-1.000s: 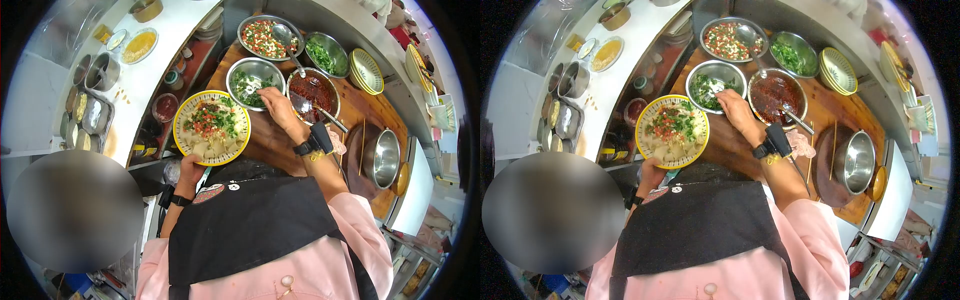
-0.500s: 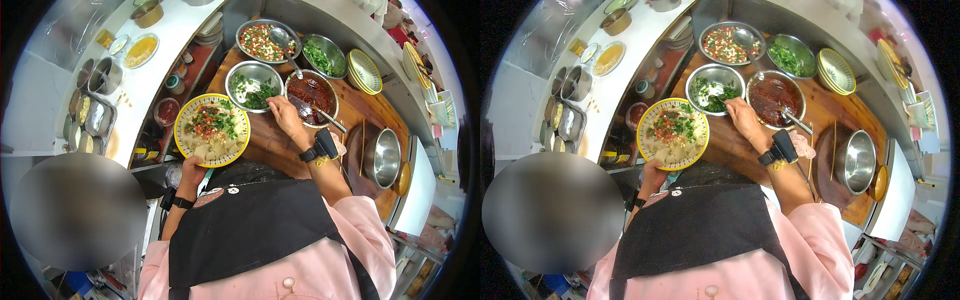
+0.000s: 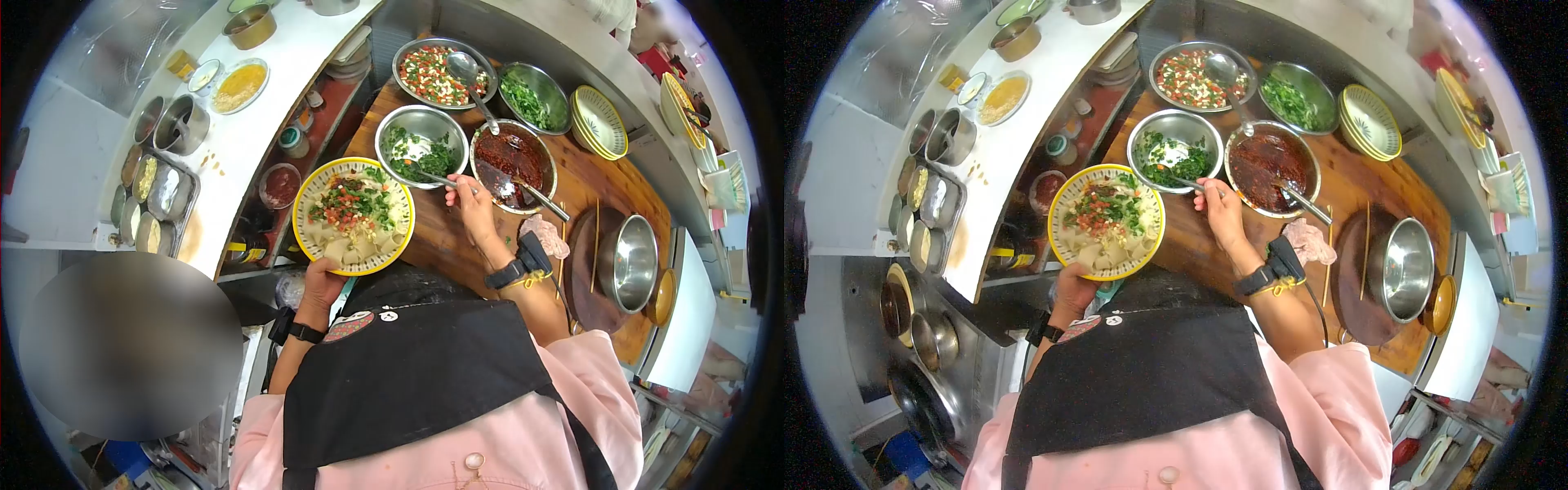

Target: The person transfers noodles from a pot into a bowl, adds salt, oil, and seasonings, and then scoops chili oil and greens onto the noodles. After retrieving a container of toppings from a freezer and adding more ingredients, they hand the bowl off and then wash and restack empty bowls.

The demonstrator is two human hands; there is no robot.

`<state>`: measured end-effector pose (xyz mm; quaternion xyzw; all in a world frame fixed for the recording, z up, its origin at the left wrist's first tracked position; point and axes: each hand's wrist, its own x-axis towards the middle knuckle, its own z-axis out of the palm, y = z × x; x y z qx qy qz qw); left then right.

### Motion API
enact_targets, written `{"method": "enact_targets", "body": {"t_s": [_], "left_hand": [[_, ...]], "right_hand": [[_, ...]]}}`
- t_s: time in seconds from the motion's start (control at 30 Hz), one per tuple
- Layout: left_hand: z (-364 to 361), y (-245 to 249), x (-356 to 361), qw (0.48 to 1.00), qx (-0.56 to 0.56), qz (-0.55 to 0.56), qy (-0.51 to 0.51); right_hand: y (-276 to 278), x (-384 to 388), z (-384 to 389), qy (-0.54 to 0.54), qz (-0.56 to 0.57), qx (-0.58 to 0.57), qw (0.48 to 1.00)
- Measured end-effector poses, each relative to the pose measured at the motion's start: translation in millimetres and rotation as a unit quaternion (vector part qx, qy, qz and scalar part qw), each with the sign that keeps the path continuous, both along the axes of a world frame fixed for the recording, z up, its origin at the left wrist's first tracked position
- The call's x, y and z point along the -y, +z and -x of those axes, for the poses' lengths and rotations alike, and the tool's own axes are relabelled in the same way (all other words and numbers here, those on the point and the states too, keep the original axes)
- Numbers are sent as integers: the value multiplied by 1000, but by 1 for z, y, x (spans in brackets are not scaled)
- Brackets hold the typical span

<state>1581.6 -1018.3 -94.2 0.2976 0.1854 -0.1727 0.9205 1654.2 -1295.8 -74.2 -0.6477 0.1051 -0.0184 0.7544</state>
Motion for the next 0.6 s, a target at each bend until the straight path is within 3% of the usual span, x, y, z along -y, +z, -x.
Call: {"method": "enact_targets", "body": {"t_s": [0.1,0.23,0.3,0.43,0.5,0.57,0.6], "left_hand": [[1,-6,-2,1000,-10,-1,2],[-1,-12,-5,1000,8,15,-22],[-1,-14,-6,999,-28,42,-9],[-1,-8,-3,998,3,57,2],[-1,-7,-3,998,8,63,4],[-3,-7,-3,998,14,69,4],[-4,-9,-4,998,15,62,2]], "right_hand": [[12,-5,15,-17,-18,6,1000],[38,-23,49,49,142,134,980],[33,-23,57,148,342,308,875],[28,-24,51,84,413,388,820],[30,-24,33,6,323,207,924],[15,-27,10,-24,279,155,948],[9,-31,0,-30,174,98,979]]}}
